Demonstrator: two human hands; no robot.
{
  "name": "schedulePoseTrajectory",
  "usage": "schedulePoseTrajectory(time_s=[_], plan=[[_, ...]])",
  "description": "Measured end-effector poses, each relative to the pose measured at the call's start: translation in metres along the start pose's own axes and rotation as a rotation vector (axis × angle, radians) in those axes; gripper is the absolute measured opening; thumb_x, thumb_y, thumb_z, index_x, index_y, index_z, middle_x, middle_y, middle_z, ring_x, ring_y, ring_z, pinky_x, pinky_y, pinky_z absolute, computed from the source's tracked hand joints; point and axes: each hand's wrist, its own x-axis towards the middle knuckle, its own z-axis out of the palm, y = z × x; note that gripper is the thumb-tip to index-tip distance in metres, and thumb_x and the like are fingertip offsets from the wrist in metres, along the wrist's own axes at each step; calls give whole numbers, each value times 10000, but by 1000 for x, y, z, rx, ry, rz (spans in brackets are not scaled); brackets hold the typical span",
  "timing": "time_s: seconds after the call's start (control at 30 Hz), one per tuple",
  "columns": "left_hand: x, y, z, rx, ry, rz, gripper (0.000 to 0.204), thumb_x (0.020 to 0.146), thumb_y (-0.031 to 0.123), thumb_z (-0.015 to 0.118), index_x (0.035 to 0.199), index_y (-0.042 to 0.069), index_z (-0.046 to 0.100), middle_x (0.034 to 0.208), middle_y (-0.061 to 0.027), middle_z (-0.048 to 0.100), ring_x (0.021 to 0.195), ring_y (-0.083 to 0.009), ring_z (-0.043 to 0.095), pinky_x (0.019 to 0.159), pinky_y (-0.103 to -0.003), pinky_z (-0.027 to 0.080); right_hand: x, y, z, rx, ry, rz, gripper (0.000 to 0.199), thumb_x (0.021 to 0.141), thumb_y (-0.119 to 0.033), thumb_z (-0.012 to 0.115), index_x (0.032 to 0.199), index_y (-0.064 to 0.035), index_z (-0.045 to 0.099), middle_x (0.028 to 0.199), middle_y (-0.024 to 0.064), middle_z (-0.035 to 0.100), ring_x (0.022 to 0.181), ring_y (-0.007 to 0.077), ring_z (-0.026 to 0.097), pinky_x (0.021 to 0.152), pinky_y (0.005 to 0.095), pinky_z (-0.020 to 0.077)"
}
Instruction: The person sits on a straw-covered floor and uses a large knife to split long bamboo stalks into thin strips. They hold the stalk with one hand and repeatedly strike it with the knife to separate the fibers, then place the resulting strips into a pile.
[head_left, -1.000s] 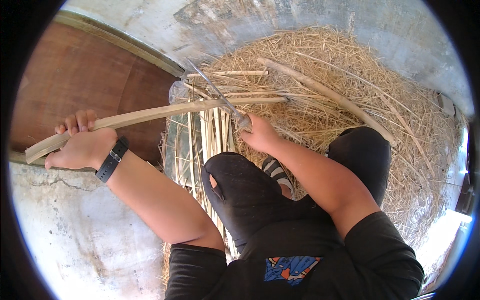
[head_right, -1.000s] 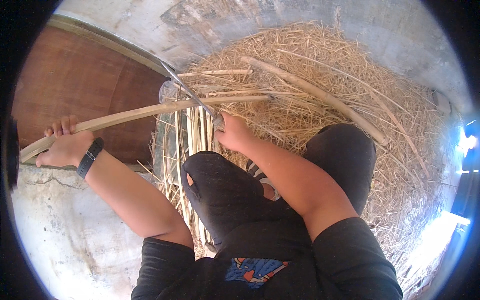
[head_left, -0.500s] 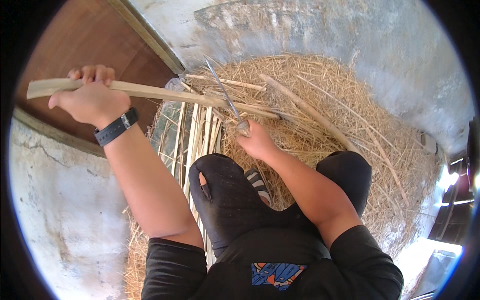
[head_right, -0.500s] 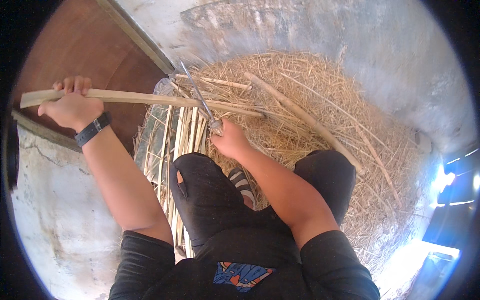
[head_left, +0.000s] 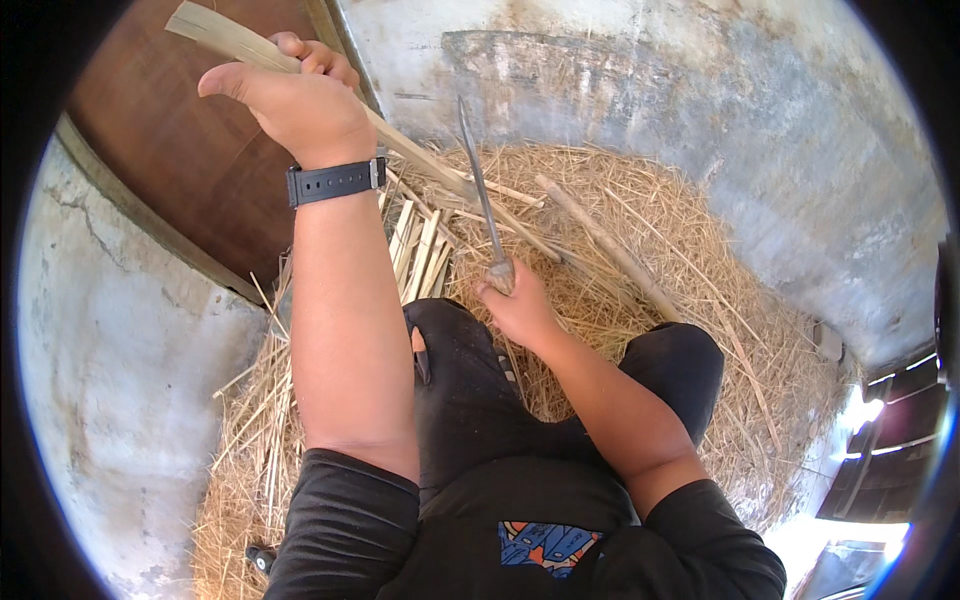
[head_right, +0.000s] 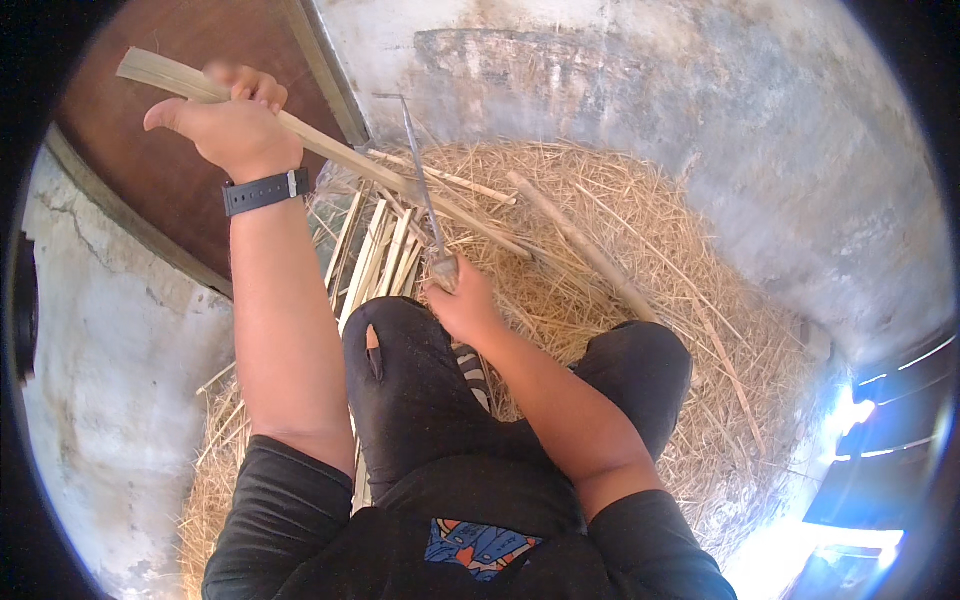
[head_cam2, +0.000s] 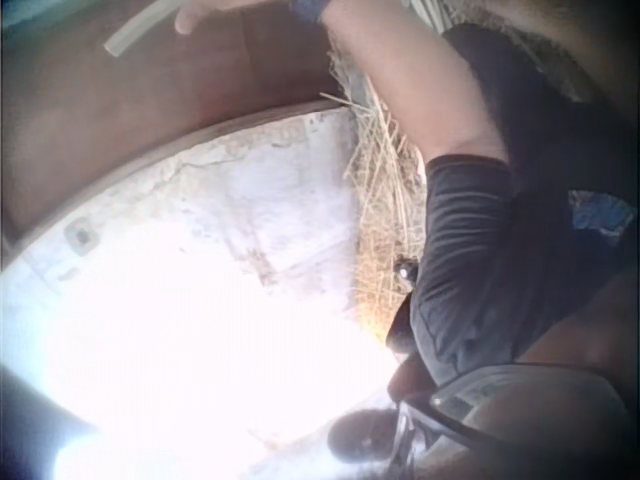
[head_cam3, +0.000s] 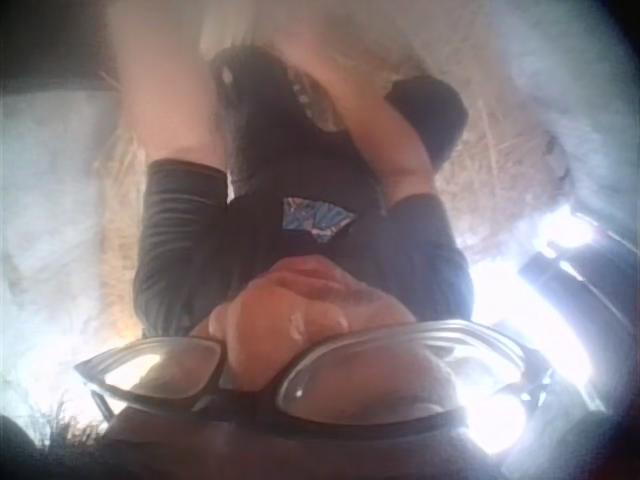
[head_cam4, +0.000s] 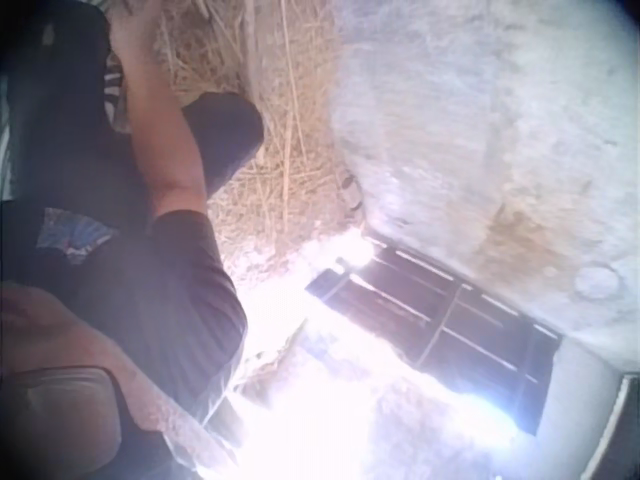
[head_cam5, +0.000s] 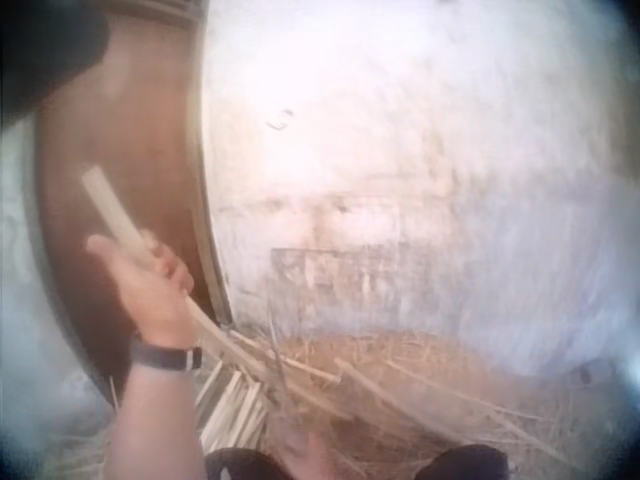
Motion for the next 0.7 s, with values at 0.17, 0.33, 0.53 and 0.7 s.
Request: schedulePoseTrajectory(time_s=[0.17,0.33,0.53,0.7], plan=[[2,1,-10,43,19,0,877,797,891,70,819,104,458,595,2,370,495,-138,293,473,-252,258,-5,33,-8,-93,-23,68,313,841,-177,676,1065,13,565,863,155,644,791,282,626,740,390,472],[7,-2,-13,72,-9,1,858,821,870,69,833,103,452,605,-4,378,491,-139,292,470,-251,260,-2,40,-14,-95,-56,81,349,834,-203,682,1083,18,577,922,189,658,865,324,640,809,404,481],[12,-4,-5,78,-12,9,814,858,832,57,809,108,426,590,-19,369,481,-138,285,455,-252,243,-5,31,-23,-121,-35,16,214,871,-146,687,991,-25,558,733,65,603,582,159,584,552,323,457],[17,-8,-10,87,-85,13,892,791,898,71,827,95,456,611,-22,361,501,-150,291,482,-260,267,-10,11,-29,-242,-10,-44,301,843,-212,707,1019,-1,584,846,136,650,789,283,636,743,385,489]])
